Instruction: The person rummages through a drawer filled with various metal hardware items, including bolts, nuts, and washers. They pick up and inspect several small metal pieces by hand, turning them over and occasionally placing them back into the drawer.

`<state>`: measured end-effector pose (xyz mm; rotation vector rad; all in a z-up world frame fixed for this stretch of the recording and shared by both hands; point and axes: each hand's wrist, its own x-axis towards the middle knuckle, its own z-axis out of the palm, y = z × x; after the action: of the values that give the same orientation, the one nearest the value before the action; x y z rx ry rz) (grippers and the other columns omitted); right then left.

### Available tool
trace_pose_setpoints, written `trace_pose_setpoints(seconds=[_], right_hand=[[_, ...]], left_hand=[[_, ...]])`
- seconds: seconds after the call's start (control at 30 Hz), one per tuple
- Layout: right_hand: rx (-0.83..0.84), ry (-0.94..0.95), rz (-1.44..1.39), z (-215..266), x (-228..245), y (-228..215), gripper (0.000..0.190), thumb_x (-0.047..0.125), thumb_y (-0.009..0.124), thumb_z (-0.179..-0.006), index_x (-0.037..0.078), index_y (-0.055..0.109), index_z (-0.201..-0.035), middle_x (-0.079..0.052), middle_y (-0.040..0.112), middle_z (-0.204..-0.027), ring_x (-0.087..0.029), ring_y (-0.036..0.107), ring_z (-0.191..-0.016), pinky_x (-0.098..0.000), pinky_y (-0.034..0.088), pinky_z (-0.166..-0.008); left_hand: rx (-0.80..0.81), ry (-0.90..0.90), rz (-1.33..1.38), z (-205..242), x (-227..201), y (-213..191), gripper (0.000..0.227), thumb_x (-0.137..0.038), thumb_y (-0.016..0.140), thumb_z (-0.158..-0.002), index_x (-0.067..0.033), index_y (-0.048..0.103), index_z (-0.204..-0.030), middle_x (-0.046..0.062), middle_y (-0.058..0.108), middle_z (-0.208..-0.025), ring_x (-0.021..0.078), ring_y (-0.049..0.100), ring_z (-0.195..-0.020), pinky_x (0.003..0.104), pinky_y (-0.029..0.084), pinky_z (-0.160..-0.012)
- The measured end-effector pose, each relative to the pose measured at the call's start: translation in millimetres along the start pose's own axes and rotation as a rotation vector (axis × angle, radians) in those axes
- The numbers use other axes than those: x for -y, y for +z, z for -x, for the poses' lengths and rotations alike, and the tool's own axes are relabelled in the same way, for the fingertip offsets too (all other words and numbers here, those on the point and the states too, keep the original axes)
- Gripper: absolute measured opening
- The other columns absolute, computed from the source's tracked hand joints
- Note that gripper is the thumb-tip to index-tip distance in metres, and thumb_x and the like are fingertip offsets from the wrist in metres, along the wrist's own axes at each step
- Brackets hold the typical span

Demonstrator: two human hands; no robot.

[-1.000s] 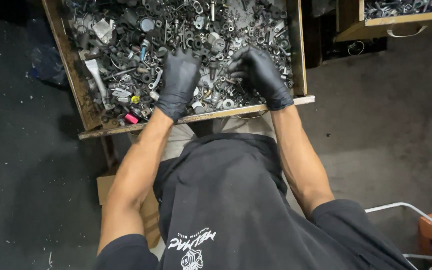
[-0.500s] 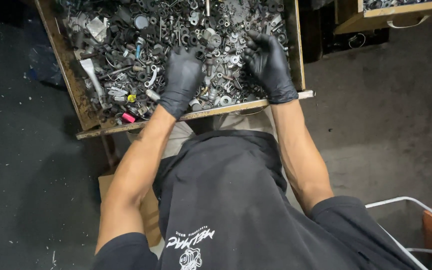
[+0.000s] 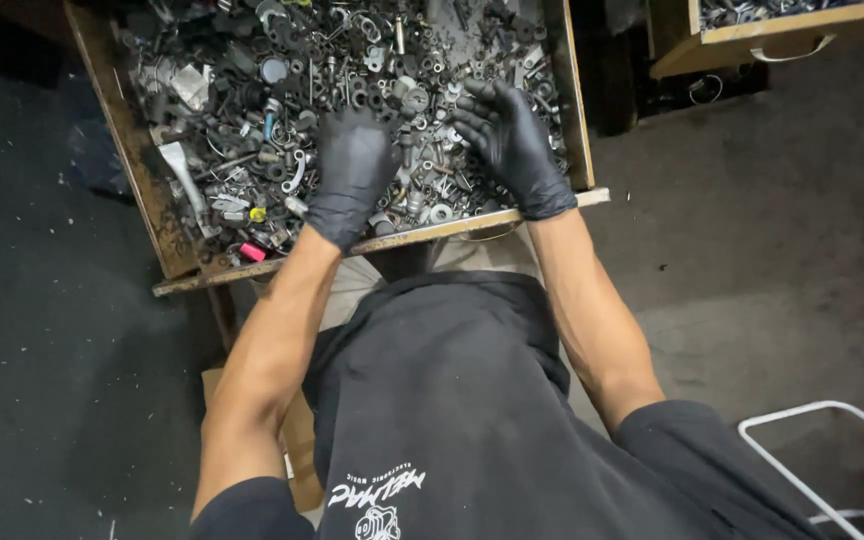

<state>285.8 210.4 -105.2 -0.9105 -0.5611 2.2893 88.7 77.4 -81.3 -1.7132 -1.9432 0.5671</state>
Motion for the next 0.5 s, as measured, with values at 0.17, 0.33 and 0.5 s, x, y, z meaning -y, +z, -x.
trace_pose_setpoints(seconds=[0.17, 0.33, 0.5], right_hand=[[0.148, 0.059, 0.050, 1.1, 0.5, 9.0, 0.046, 0.040, 0.050, -0.100, 0.004, 0.065, -0.125, -0.024, 0.067, -0.126, -0.031, 0.066, -0.117, -0.0376, 0.057, -0.105], [0.086, -0.019, -0.081, -25.9, -13.5, -23.5, 0.033, 0.032, 0.062, -0.100, 0.003, 0.070, -0.114, -0.011, 0.071, -0.099, -0.015, 0.066, -0.072, -0.0234, 0.052, -0.062], [-0.178, -0.185, -0.212, -23.2, 5.3, -28.5, 0.028, 0.038, 0.063, -0.097, 0.012, 0.062, -0.086, 0.007, 0.036, -0.054, -0.007, 0.024, -0.042, -0.0263, 0.014, -0.041]], left_hand=[[-0.288, 0.062, 1.179, -23.9, 9.6, -45.4, 0.011, -0.013, 0.079, -0.093, -0.0065, 0.071, -0.089, 0.008, 0.071, -0.085, 0.0185, 0.064, -0.071, 0.031, 0.057, -0.062], [-0.228, 0.036, 1.279, -46.0, -8.3, -62.8, 0.023, -0.024, 0.081, -0.092, -0.0068, 0.072, -0.105, 0.011, 0.072, -0.099, 0.0213, 0.067, -0.081, 0.033, 0.058, -0.070], [-0.160, -0.029, 1.323, -41.0, -15.3, -37.5, 0.012, -0.016, 0.072, -0.098, -0.0064, 0.066, -0.101, 0.011, 0.072, -0.095, 0.0193, 0.068, -0.073, 0.030, 0.062, -0.065]])
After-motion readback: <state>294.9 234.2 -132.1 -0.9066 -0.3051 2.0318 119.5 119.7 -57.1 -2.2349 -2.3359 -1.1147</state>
